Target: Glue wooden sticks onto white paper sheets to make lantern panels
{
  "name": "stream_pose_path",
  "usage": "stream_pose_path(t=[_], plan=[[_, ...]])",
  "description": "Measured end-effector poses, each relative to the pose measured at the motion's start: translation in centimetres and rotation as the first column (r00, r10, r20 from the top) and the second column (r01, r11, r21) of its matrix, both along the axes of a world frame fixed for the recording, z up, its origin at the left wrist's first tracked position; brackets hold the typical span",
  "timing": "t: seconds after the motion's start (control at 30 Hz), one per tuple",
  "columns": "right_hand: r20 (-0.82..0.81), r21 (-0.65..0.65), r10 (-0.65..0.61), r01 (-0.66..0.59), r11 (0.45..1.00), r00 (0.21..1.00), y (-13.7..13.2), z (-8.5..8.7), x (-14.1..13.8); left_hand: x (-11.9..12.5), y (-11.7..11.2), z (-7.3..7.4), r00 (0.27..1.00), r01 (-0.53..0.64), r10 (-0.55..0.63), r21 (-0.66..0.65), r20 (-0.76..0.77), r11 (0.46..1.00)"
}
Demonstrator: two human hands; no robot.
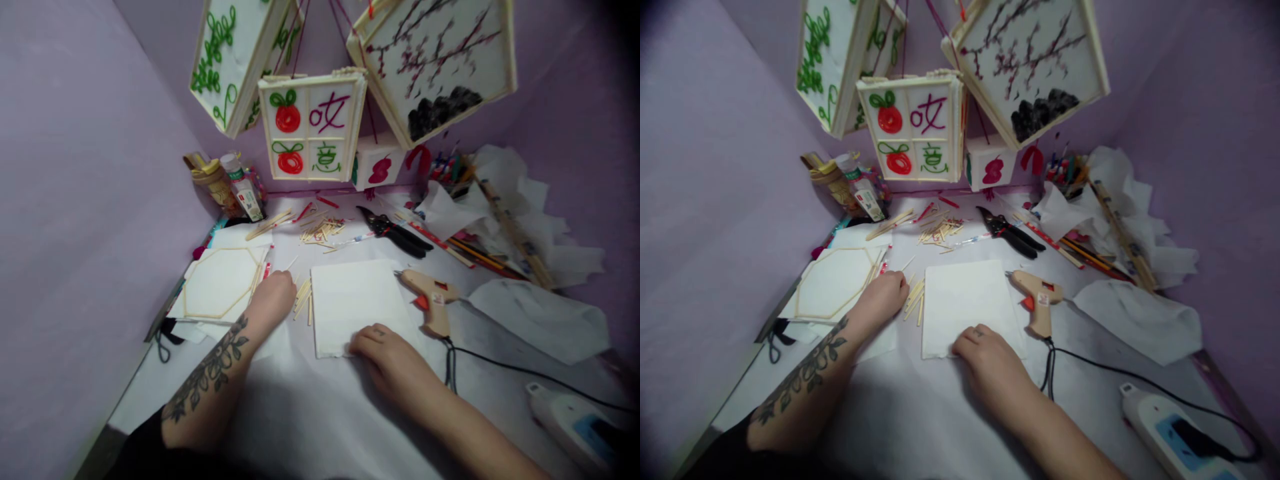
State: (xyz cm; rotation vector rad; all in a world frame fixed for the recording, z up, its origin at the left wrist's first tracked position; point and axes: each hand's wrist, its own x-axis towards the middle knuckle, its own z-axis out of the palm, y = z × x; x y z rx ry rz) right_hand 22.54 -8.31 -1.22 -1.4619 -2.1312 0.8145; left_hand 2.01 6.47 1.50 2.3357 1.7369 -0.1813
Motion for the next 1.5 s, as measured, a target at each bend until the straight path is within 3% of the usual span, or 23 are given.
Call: stream_pose_path(t=[0.13,0.3,0.37,0.43,0.5,0.57,0.7,0.9,0.97,1.07,1.13,1.2,1.3,1.4,1.5], plan=[[0.006,-0.003,0.005,-0.005,1.0,1.0,-0.1,0.0,0.0,-0.1,0.2,0.6,0.998,-0.053,0.053,-0.025,0.024,0.998],[-0.005,0.005,0.006,-0.006,1.0,1.0,0.0,-0.3,0.0,-0.1,0.0,2.8,0.975,-0.062,0.077,-0.079,0.209,0.995],[-0.05,0.021,-0.011,0.012,1.0,0.999,-0.1,-0.2,-0.1,0.2,-0.6,3.6,0.94,-0.022,0.08,-0.173,0.332,0.985],[-0.144,0.075,-0.086,0.098,0.992,0.986,-0.4,0.0,-0.1,0.9,-1.7,3.9,0.835,0.047,0.169,-0.374,0.523,0.926],[-0.237,0.149,-0.199,0.238,0.96,0.951,-0.8,0.2,-0.2,1.8,-3.1,3.6,0.675,0.158,0.325,-0.56,0.662,0.813],[-0.281,0.215,-0.278,0.343,0.914,0.919,-1.1,0.4,-0.2,2.9,-4.5,3.0,0.586,0.245,0.399,-0.623,0.706,0.743],[-0.266,0.277,-0.299,0.37,0.887,0.916,-1.2,0.1,-0.2,4.4,-6.4,1.7,0.583,0.339,0.341,-0.603,0.737,0.722],[-0.239,0.289,-0.318,0.38,0.879,0.918,-0.7,-0.4,-0.5,4.6,-6.7,0.0,0.525,0.408,0.345,-0.586,0.778,0.7],[-0.236,0.307,-0.345,0.406,0.861,0.908,-0.7,-0.2,-0.5,4.3,-6.3,-0.1,0.536,0.433,0.29,-0.553,0.793,0.712],[-0.193,0.324,-0.437,0.477,0.817,0.879,-0.6,0.9,0.2,3.6,-5.2,0.0,0.609,0.452,-0.02,-0.327,0.793,0.83],[-0.104,0.32,-0.497,0.502,0.804,0.862,-0.3,2.0,0.9,3.0,-4.1,0.2,0.696,0.453,-0.239,-0.156,0.677,0.878],[0.021,0.326,-0.502,0.469,0.821,0.865,0.4,3.3,1.4,2.5,-3.0,0.4,0.763,0.436,-0.324,-0.075,0.56,0.897],[0.171,0.4,-0.441,0.348,0.848,0.881,2.1,5.0,0.9,2.2,-2.2,0.9,0.728,0.384,-0.225,-0.113,0.647,0.916],[0.279,0.447,-0.395,0.246,0.86,0.875,4.0,5.8,-0.8,2.3,-2.0,1.4,0.595,0.414,0.011,-0.319,0.803,0.853],[0.355,0.496,-0.381,0.173,0.851,0.854,5.2,5.6,-2.1,2.3,-2.0,1.6,0.548,0.404,0.151,-0.419,0.823,0.813]])
